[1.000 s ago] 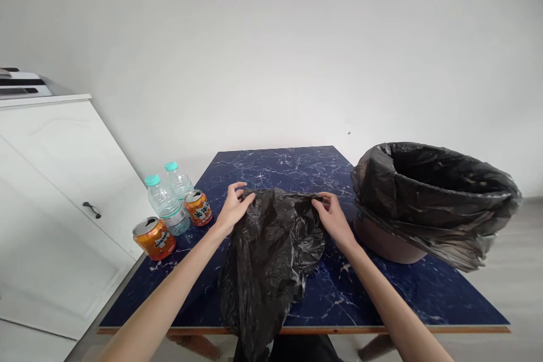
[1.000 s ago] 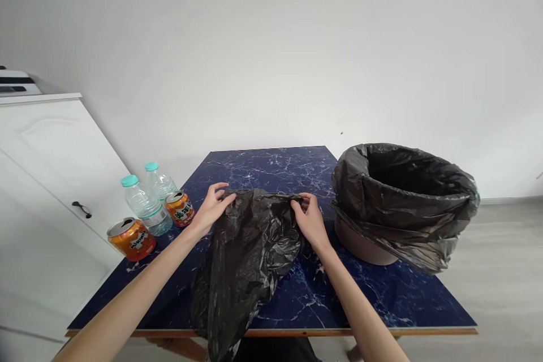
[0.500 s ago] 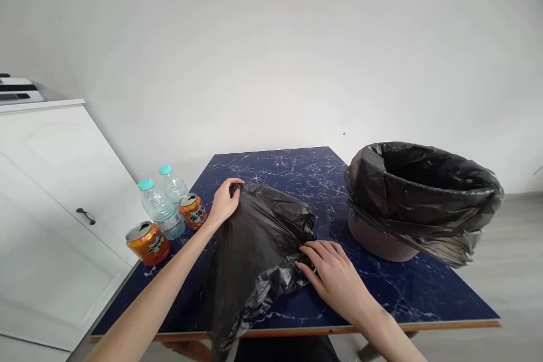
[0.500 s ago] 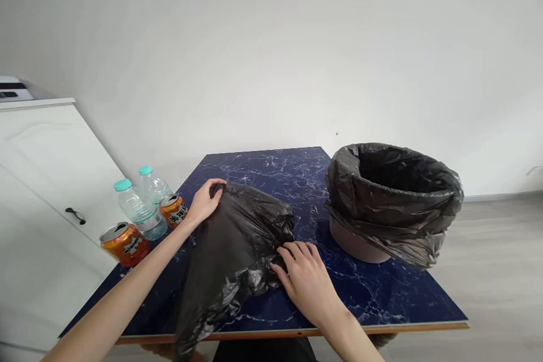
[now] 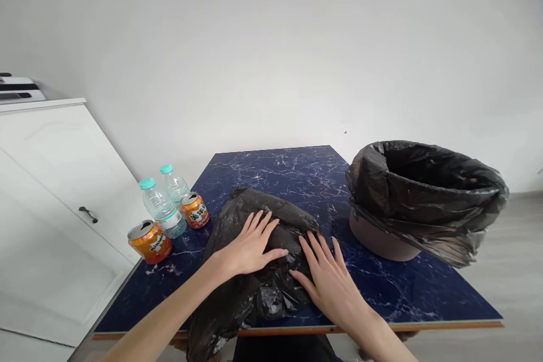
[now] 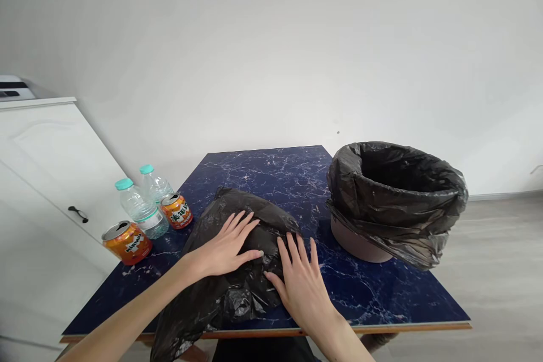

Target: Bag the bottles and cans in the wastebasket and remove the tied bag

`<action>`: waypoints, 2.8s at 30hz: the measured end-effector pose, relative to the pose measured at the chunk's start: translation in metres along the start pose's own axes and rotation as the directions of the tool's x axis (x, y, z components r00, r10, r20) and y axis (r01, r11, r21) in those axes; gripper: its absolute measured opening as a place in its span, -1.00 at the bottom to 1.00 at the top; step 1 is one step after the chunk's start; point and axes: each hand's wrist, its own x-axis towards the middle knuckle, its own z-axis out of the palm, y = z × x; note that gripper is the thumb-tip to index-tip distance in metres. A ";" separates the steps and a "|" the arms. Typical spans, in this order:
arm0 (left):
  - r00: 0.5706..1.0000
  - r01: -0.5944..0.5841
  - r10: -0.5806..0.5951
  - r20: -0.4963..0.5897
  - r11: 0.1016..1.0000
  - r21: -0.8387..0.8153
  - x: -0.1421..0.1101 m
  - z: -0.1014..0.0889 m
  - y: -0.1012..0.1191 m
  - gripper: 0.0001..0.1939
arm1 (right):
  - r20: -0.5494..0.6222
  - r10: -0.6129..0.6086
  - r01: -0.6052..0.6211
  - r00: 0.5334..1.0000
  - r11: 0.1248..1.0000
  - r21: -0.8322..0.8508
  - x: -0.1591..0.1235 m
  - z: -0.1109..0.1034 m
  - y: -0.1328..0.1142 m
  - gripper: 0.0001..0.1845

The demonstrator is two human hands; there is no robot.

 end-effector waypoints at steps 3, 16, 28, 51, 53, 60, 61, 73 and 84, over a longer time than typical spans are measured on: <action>0.997 0.050 -0.046 0.065 0.997 -0.057 -0.008 0.018 -0.014 -0.12 | 0.040 0.035 -0.035 0.999 0.999 -0.004 -0.004 0.003 0.003 -0.27; 0.998 -0.037 0.037 -0.045 0.999 0.006 -0.076 0.028 -0.008 -0.24 | 0.109 0.065 -0.071 0.992 0.996 0.060 0.018 0.010 0.002 -0.20; 0.998 -0.017 0.015 -0.055 0.999 -0.034 -0.204 0.028 -0.038 0.32 | 0.299 -0.301 0.216 0.906 0.934 0.284 -0.025 -0.060 0.017 0.07; 0.745 0.344 -0.441 -0.499 0.897 -0.280 -0.040 -0.072 -0.031 -0.58 | 0.369 0.216 -0.385 0.904 0.786 0.483 0.011 -0.039 0.044 -0.49; 0.651 0.210 -0.278 -0.706 0.960 -0.185 -0.036 -0.064 -0.001 -0.65 | 0.385 0.201 -0.375 0.901 0.808 0.454 0.020 -0.030 0.051 -0.55; 0.925 -0.149 0.148 -0.351 0.989 0.022 -0.013 0.024 0.050 -0.52 | 0.432 0.150 -0.357 0.889 0.817 0.452 0.034 -0.019 0.061 -0.57; 0.934 -0.092 0.096 -0.344 0.995 0.028 -0.007 0.032 0.035 -0.49 | 0.435 0.145 -0.356 0.889 0.816 0.455 0.034 -0.020 0.062 -0.57; 0.747 0.071 0.090 -0.659 0.974 0.213 -0.032 -0.008 -0.010 -0.60 | -0.080 0.274 -0.253 0.959 0.945 0.208 0.011 -0.077 0.017 -0.60; 0.982 -0.138 0.148 -0.116 0.987 0.087 -0.012 0.037 -0.032 -0.28 | 0.276 -0.021 0.029 0.961 0.999 -0.027 0.009 -0.013 0.012 -0.27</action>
